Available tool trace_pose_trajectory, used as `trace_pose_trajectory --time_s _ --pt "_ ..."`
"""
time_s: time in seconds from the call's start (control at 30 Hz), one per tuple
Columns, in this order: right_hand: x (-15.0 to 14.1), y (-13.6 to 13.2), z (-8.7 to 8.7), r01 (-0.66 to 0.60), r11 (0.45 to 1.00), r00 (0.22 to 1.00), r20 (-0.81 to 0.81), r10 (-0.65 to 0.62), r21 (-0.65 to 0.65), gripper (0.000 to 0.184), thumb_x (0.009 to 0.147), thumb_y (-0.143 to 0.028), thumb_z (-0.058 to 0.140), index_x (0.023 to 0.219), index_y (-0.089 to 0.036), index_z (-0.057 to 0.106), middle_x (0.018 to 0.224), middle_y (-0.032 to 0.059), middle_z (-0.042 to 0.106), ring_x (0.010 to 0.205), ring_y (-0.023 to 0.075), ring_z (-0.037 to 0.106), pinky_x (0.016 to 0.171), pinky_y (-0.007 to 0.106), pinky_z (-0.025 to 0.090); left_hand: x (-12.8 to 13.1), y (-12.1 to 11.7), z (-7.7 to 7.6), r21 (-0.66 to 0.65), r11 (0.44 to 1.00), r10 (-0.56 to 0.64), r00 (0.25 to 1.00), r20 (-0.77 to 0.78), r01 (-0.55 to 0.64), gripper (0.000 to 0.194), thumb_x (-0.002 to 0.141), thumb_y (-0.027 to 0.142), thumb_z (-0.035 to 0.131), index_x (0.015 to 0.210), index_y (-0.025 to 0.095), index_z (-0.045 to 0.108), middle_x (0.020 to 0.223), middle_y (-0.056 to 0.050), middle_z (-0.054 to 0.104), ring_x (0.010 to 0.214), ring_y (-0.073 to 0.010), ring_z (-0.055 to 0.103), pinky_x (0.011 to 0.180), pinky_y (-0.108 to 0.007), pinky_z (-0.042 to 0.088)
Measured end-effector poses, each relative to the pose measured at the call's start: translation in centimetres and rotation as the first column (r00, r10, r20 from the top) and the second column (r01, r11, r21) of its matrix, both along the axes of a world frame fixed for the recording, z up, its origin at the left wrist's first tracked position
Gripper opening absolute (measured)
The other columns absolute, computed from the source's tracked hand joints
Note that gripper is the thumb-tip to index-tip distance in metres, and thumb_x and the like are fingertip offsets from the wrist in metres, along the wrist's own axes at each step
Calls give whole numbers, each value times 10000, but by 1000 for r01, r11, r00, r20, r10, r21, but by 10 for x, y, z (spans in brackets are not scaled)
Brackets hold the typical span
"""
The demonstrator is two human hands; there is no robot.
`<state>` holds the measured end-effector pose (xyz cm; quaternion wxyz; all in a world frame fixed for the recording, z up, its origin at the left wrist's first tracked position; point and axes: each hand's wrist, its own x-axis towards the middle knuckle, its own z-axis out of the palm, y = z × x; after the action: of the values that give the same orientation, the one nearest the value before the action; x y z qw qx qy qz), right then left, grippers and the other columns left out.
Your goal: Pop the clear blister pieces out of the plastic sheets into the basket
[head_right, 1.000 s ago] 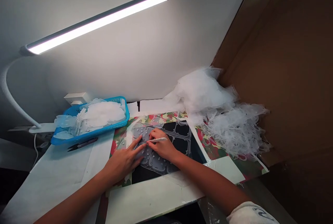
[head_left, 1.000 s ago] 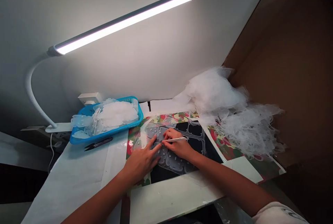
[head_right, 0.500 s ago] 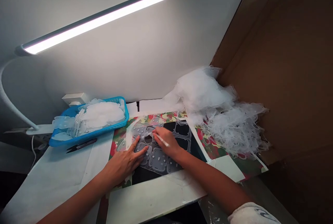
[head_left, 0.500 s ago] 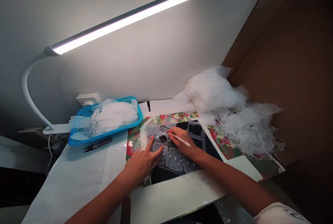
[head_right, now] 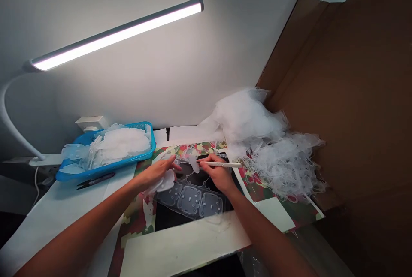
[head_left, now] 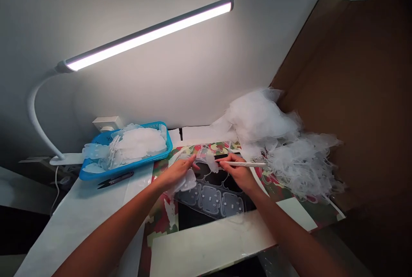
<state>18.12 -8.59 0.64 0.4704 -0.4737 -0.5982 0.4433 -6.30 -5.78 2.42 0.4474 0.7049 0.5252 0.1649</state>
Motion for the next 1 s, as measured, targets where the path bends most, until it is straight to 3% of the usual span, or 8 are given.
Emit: trace_pose_trajectory --time_s 0.1,0.2,0.33,0.53,0.73,0.8,0.93,1.0 --pt "-13 0 8 -166 984 985 40 169 -58 213 811 -397 668 738 -206 611 942 35 734 762 169 613 703 295 449 11 15 -11 -187 982 3 992 129 21 599 843 671 438 813 142 717 667 -46 676 560 -164 571 516 -257 410" --pt "-18 17 5 -137 985 991 -28 134 -103 239 760 -395 692 684 -196 582 951 44 722 806 177 612 747 308 443 17 16 -25 -103 994 -17 991 133 31 310 701 450 690 795 155 701 643 -5 645 557 -143 546 510 -237 373" --pt "-18 41 -7 -174 962 985 -37 170 -212 286 667 -377 744 617 -191 532 959 53 701 884 195 609 806 321 428 19 8 -36 52 999 -6 991 136 -1 214 653 270 696 841 168 693 698 12 637 653 -150 562 573 -234 379" --pt "-19 47 -20 -195 960 973 84 215 -200 267 718 -405 696 665 -199 535 790 5 667 729 163 557 677 283 394 18 -4 -39 152 988 6 991 137 -27 254 703 260 677 937 175 729 818 -24 712 754 -184 619 688 -273 443" --pt "-14 58 -26 45 999 961 272 -44 2 212 755 -335 624 623 -211 514 662 -8 589 689 170 522 676 293 372 14 -24 -33 339 939 -25 976 214 -51 144 797 251 644 857 189 760 833 -35 721 782 -171 638 727 -262 462" --pt "-11 60 -26 39 999 973 229 -32 -27 200 756 -338 628 641 -213 523 746 9 643 736 179 554 708 302 392 12 -28 -30 331 942 -28 973 231 -51 154 817 274 647 886 201 764 837 -31 726 784 -169 643 722 -254 470" --pt "-4 51 -14 -34 999 998 -48 32 -39 224 771 -372 663 672 -216 536 920 25 695 857 185 600 816 326 425 9 -31 -26 218 969 47 957 285 -113 235 834 347 654 998 210 752 957 -32 747 813 -175 660 697 -241 493" --pt "0 42 -4 -146 988 976 -168 137 -45 243 785 -375 676 672 -211 535 967 34 702 947 195 609 887 342 421 9 -31 -25 185 975 65 950 306 -126 246 826 365 663 984 200 754 952 -36 749 809 -178 663 682 -237 499"
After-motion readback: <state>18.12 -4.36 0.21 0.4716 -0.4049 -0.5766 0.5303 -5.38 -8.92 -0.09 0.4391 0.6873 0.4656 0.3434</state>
